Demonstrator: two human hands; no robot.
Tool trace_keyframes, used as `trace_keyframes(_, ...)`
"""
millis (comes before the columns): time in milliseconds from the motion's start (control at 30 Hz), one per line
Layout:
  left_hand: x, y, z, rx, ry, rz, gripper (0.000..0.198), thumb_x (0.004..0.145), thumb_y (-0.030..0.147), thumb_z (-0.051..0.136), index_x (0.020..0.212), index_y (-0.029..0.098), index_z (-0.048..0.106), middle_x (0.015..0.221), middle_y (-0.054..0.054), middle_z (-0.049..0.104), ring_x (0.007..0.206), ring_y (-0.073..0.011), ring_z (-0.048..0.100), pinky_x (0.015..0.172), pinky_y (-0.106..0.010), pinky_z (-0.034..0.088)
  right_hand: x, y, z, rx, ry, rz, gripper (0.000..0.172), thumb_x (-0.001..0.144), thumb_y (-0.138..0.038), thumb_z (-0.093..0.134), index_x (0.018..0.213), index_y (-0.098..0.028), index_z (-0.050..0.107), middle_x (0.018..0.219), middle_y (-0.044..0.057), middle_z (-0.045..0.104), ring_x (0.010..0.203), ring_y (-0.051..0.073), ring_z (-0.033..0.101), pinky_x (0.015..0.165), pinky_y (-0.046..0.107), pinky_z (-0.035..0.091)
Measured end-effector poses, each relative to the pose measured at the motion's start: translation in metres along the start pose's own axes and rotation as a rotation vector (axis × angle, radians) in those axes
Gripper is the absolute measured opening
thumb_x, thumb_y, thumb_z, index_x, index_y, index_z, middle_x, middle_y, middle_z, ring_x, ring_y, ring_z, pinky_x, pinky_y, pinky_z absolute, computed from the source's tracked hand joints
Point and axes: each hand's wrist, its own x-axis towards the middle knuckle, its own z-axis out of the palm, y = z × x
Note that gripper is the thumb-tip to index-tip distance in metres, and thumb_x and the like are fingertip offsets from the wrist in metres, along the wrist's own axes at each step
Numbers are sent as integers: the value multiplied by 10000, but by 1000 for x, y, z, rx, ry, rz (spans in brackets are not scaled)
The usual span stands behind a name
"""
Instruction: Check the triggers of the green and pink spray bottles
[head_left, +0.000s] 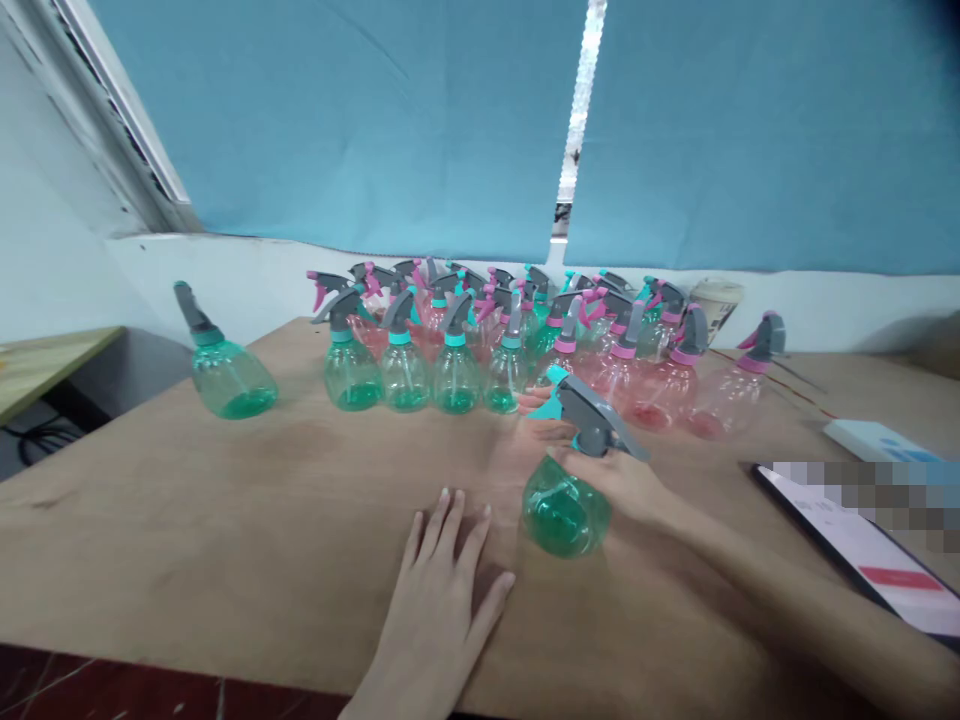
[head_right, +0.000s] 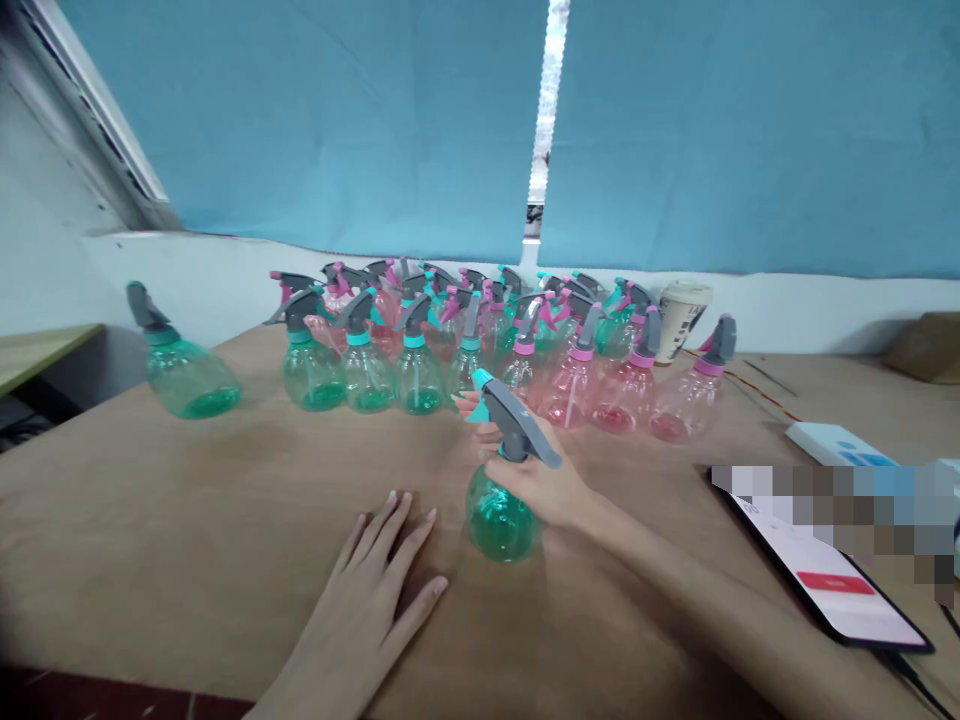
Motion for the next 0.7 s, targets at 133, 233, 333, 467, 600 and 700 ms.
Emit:
trace_keyframes(133, 0, 2, -6, -33, -19, 1, 495, 941, 442, 441, 1332, 144, 494, 1451, -166, 424, 1346, -346, 374, 1043, -583, 368, 3, -7, 8, 100, 11, 18, 89, 744, -328, 580, 752, -283, 656, 612, -7, 640, 706, 235, 655, 627, 363, 558)
trace_keyframes(233, -1, 2, -11, -79, -48, -16, 511, 942, 426, 447, 1376, 158, 435, 1467, -153, 404, 1356, -334, 360, 1050, -583, 364, 7, -14, 16, 257, -73, -37, 110, 748, -308, 549, 797, -274, 641, 754, 4, 686, 838, 235, 670, 790, 413, 547)
trace_keyframes(333, -5, 2, -16, -140, -76, -55, 524, 944, 407, 446, 1411, 181, 375, 1488, -136, 373, 1365, -321, 348, 1054, -573, 370, 11, -20, 26, 380, -141, -56, 181, 755, -244, 536, 904, -277, 634, 912, 6, 698, 931, 209, 665, 906, 413, 509)
trace_keyframes(467, -10, 0, -24, -271, -62, -124, 566, 938, 412, 452, 1435, 188, 300, 1478, -133, 387, 1352, -303, 376, 1046, -522, 408, 14, -28, 40, 485, -152, -54, 381, 732, -201, 558, 1096, -309, 590, 1057, 11, 676, 1014, 202, 644, 919, 403, 513)
trace_keyframes(600, -16, -8, -32, -443, -2, -219, 684, 907, 359, 504, 1476, 218, 151, 1441, -141, 421, 1302, -282, 445, 1011, -477, 456, 18, -43, 55, 485, -199, -60, 414, 729, -192, 549, 1121, -321, 585, 998, 4, 692, 1019, 202, 645, 940, 409, 502)
trace_keyframes(700, -20, -18, -38, -552, 52, -279, 759, 875, 358, 543, 1482, 256, 98, 1426, -137, 419, 1284, -291, 457, 984, -486, 472, 24, -57, 71, 488, -250, -95, 406, 739, -230, 544, 1133, -322, 574, 1030, 7, 686, 1009, 201, 648, 946, 416, 498)
